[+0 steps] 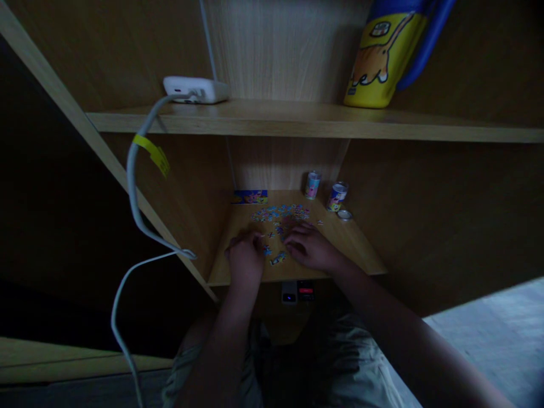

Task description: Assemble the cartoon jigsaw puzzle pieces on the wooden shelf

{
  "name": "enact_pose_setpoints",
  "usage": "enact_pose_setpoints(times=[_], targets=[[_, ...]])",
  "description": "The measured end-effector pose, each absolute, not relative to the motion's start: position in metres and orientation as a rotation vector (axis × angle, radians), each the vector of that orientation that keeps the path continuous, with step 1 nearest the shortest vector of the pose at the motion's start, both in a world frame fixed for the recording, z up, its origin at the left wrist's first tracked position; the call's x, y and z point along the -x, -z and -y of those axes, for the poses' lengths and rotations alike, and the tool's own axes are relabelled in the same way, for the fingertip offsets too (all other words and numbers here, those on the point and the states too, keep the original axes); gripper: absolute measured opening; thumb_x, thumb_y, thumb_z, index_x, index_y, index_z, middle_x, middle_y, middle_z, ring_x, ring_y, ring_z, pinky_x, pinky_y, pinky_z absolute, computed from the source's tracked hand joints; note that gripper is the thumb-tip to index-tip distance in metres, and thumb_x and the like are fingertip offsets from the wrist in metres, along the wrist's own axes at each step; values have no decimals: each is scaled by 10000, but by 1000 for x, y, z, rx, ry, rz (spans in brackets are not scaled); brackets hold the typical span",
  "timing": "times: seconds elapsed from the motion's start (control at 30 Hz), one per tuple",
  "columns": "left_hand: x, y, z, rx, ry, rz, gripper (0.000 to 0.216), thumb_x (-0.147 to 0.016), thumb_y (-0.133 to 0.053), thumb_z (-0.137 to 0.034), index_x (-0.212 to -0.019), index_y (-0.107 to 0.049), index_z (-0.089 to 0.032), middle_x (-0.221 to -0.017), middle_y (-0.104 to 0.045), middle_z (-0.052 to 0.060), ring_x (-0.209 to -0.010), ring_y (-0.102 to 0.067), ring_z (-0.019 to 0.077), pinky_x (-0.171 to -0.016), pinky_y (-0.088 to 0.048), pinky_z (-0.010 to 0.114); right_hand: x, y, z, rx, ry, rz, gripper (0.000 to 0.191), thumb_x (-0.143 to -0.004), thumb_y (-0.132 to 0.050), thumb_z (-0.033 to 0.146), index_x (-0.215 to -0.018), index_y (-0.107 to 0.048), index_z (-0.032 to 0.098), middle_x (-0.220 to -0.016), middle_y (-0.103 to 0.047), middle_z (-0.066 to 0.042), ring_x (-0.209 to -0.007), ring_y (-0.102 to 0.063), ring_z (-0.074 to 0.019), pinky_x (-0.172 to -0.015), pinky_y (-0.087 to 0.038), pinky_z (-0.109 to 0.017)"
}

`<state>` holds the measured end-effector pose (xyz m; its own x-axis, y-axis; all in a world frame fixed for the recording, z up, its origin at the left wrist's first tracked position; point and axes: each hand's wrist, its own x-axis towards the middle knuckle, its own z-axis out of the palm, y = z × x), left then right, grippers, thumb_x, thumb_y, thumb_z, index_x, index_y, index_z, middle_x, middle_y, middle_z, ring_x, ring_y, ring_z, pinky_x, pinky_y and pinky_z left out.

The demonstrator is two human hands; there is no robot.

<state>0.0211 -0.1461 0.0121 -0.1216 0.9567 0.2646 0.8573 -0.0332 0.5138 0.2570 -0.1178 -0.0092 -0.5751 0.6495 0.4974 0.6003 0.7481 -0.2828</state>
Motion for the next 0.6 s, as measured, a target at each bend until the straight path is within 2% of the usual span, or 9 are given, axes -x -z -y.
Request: enact_pose_setpoints(times=[0.17,0.33,0.5,0.6], targets=[[-27,-8,152,-2106,-755,-2204,284,-1046,-616,-220,-1152,-876,-264,-1214,-822,146,-1220,-659,417,-1033,-480,593,-257,10,117,916,-106,2350,118,-1029,-717,217,-1110,-776,278,-1097,-793,-60,-1127,-694,-272,-1042,-511,-461],[-26,-4,149,-2102,-752,-2167,305,-1047,-589,-232,-1173,-866,-260,-1246,-819,147,-1234,-651,413,-1022,-496,582,-258,12,117,929,-109,2344,97,-1043,-714,242,-1113,-772,277,-1097,-788,-63,-1129,-689,-276,-1047,-515,-464],[-26,-2,145,-2161,-720,-2105,380,-1084,-530,-227,-1334,-815,-246,-1366,-801,165,-1291,-649,421,-1101,-480,628,-259,10,117,966,-106,2215,100,-1072,-679,239,-1100,-766,279,-1112,-788,-68,-1128,-693,-280,-1047,-531,-480],[-29,-1,144,-2196,-728,-2065,404,-1126,-509,-296,-1442,-755,-240,-1547,-722,162,-1417,-603,433,-1223,-391,697,-260,-6,137,980,-101,2089,146,-1106,-626,256,-1111,-768,290,-1081,-784,-71,-1063,-705,-279,-996,-560,-490]])
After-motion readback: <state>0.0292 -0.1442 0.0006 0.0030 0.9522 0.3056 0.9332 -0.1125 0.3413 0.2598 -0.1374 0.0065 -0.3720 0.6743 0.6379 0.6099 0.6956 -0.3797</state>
